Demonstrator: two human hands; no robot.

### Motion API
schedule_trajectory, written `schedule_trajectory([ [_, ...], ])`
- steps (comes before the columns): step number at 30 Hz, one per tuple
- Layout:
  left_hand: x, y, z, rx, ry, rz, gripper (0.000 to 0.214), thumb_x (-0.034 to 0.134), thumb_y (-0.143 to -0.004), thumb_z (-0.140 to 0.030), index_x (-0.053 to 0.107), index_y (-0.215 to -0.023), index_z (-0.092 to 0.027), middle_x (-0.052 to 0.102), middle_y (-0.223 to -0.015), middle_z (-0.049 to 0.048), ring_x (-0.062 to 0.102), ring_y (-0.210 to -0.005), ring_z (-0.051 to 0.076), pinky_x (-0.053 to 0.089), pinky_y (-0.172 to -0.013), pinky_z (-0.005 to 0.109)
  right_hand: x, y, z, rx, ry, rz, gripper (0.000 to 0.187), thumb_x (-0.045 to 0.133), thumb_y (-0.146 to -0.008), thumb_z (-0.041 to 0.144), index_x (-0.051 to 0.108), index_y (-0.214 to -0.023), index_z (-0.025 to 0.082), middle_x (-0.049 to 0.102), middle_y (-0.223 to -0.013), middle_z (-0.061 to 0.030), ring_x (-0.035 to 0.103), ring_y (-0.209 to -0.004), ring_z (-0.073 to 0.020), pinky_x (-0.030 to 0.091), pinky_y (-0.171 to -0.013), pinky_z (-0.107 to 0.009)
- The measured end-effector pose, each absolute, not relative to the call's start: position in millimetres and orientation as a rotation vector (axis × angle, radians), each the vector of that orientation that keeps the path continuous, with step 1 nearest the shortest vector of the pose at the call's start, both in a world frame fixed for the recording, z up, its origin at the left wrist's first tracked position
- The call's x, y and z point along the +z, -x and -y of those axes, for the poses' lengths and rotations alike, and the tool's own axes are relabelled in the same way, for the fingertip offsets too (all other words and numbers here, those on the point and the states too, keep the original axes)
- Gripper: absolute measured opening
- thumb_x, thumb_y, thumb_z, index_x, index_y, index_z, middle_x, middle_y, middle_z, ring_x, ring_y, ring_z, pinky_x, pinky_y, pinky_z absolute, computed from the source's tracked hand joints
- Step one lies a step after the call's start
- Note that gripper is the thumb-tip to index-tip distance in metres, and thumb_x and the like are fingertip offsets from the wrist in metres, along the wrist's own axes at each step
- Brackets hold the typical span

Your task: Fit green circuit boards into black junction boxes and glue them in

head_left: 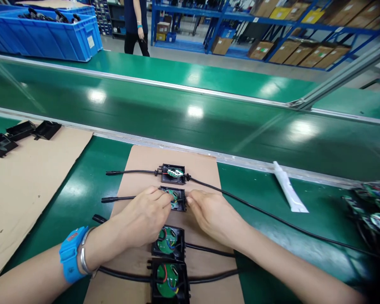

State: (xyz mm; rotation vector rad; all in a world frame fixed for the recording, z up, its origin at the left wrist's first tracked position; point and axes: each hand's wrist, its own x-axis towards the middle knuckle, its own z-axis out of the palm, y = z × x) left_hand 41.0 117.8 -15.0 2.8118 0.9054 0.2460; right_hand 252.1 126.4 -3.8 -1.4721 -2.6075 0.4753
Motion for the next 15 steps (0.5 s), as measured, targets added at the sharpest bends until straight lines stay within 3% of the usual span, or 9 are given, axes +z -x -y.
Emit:
schedule_trajectory([
  [3, -15.8, -40.7, -118.3, 0.245, -2.811, -0.903, 0.027, 0.044, -0.079, -0.005, 0.061, -0.100, -0.010, 0.059, -0.118, 0.0139, 0.054, -0.104, 0.026, 0.045, -0.089, 0.040, -0.5, -252.7, -129.3, 0.762, 1.610, 2.562, 0.033, 0.028, -0.097, 0.021, 0.046, -0.070, 0.019, 0.056, -0.062, -0.0023, 0.049, -0.055, -0.0132, 0.033, -0.057, -0.028],
  [7, -15.9, -40.8, -118.6, 0.239, -2.811, -0.891, 0.029, 0.043, -0.080, -0.006, 0.060, -0.103, -0.010, 0.059, -0.116, 0.0140, 0.053, -0.103, 0.026, 0.045, -0.089, 0.040, 2.4, -252.3, -131.2, 0.760, 1.642, 2.618, 0.032, 0.026, -0.096, 0.020, 0.049, -0.074, 0.017, 0.059, -0.064, -0.0046, 0.052, -0.056, -0.0148, 0.033, -0.057, -0.028],
  [11, -13.4, -42.7, -119.3, 0.202, -2.772, -0.933, 0.046, 0.043, -0.077, -0.003, 0.052, -0.121, -0.011, 0.058, -0.110, 0.0119, 0.053, -0.099, 0.025, 0.043, -0.090, 0.040, -1.0, -245.7, -129.4, 0.538, 1.648, 2.867, 0.020, 0.036, -0.087, 0.010, 0.055, -0.086, 0.013, 0.063, -0.066, -0.0079, 0.057, -0.056, -0.0185, 0.029, -0.053, -0.030],
  [15, -12.5, -45.7, -122.8, 0.144, -2.773, -0.915, 0.058, 0.045, -0.073, -0.003, 0.047, -0.130, -0.014, 0.058, -0.108, 0.0093, 0.052, -0.095, 0.024, 0.042, -0.085, 0.039, -8.9, -237.7, -122.6, 0.019, 1.746, 2.982, 0.018, 0.040, -0.081, 0.008, 0.057, -0.087, 0.012, 0.063, -0.073, -0.0153, 0.061, -0.061, -0.0266, 0.024, -0.046, -0.030],
])
